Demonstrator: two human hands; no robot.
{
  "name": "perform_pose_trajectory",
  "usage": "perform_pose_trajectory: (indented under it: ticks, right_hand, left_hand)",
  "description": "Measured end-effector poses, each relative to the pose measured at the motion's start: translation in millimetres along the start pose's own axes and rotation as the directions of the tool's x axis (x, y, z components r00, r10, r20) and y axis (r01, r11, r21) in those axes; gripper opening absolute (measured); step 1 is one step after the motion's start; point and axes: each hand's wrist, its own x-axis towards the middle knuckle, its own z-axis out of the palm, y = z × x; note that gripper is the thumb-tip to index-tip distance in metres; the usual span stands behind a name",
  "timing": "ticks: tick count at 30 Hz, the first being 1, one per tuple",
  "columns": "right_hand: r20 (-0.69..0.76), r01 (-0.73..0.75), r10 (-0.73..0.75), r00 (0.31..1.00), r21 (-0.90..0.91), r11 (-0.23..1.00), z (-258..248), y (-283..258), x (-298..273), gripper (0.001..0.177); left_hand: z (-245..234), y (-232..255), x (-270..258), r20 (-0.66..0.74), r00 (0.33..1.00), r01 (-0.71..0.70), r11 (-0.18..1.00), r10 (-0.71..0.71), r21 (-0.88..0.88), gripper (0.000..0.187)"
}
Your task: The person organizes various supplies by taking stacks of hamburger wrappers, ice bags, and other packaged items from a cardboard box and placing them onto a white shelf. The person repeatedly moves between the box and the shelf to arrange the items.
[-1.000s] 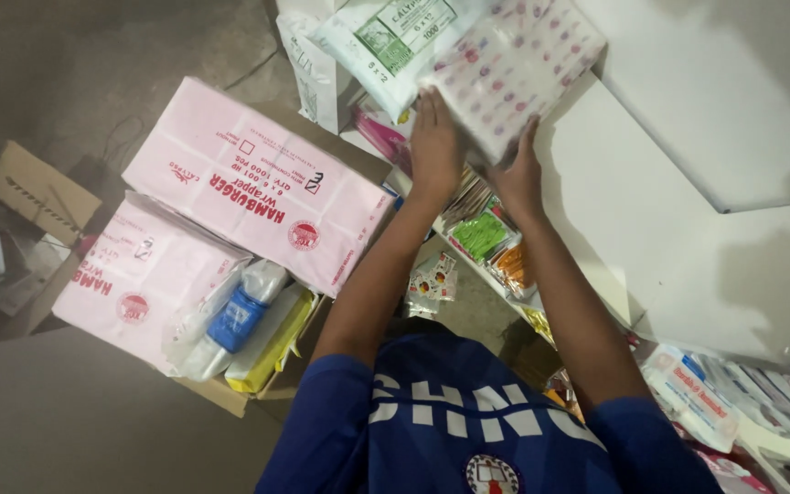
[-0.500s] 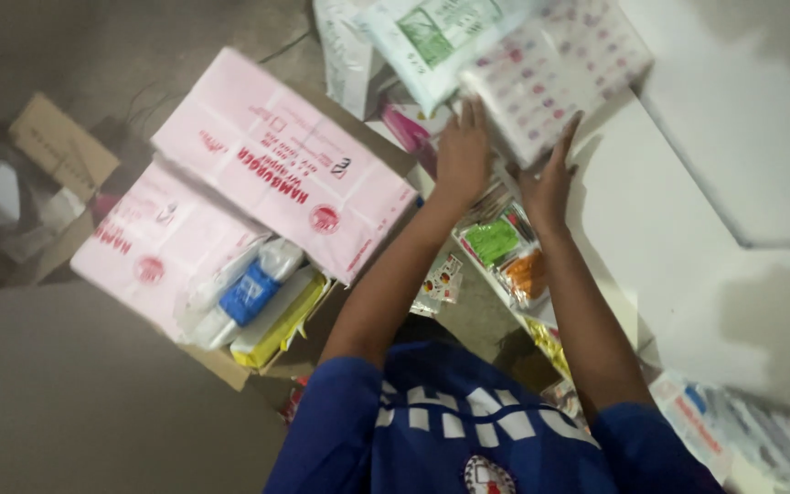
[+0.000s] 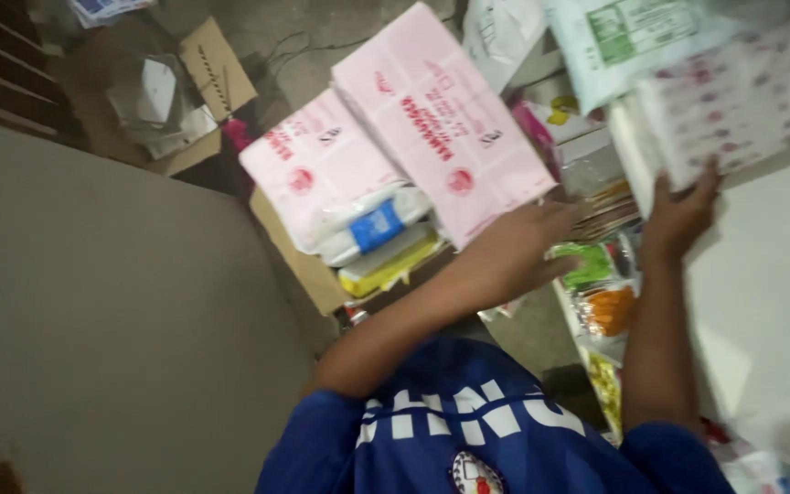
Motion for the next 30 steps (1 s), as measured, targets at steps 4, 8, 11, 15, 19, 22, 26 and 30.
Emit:
perform_pose_trajectory:
  ticks: [4,8,11,15,19,22,26,30]
  right_hand:
    - [-0.058,0.007,-0.012,0.998,-0.087,0.996,24,9,-17,0.073]
    - [-0.098,-0.137,0.165,0.981,0.241,0.961,82,20,-97,0.083]
    - [0.066,-0.157,0.143,0.987,0.501,0.851,118,-112,-176,0.070]
    - [0.169,-0.379,0.346,0.923,0.552,0.743,130,-186,-203,0.082]
    - [0.226,-0.447,0.409,0.884,0.662,0.601,128,-203,-204,0.070]
    - [0.231,-0.460,0.438,0.869,0.702,0.543,126,-207,-201,0.064]
    - [0.181,-0.353,0.409,0.894,0.847,0.397,129,-199,-199,0.061]
    - [0.185,-0.302,0.406,0.895,0.921,0.245,98,-223,-184,0.064]
  left_hand:
    - [-74,-82,-67,-0.113,0.933,0.335,0.939,-0.342,-0.074,0.066]
    - [-145,-221,-100,-0.463,0.876,0.262,0.940,-0.136,0.219,0.052]
    - [-193,-264,-65,-0.356,0.890,0.377,0.897,-0.283,0.229,0.053]
    - [-189,-359,1,-0.292,0.956,0.106,0.890,0.031,0.443,0.053]
    - [-194,-294,36,0.008,0.880,0.470,0.875,-0.474,0.121,0.051]
    - [-194,-289,46,-0.056,0.880,0.476,0.874,-0.472,0.097,0.053]
    - [-197,-279,63,-0.160,0.849,0.528,0.796,-0.504,0.295,0.063]
    - [-207,-248,58,-0.064,0.861,0.478,0.844,-0.505,-0.243,0.055]
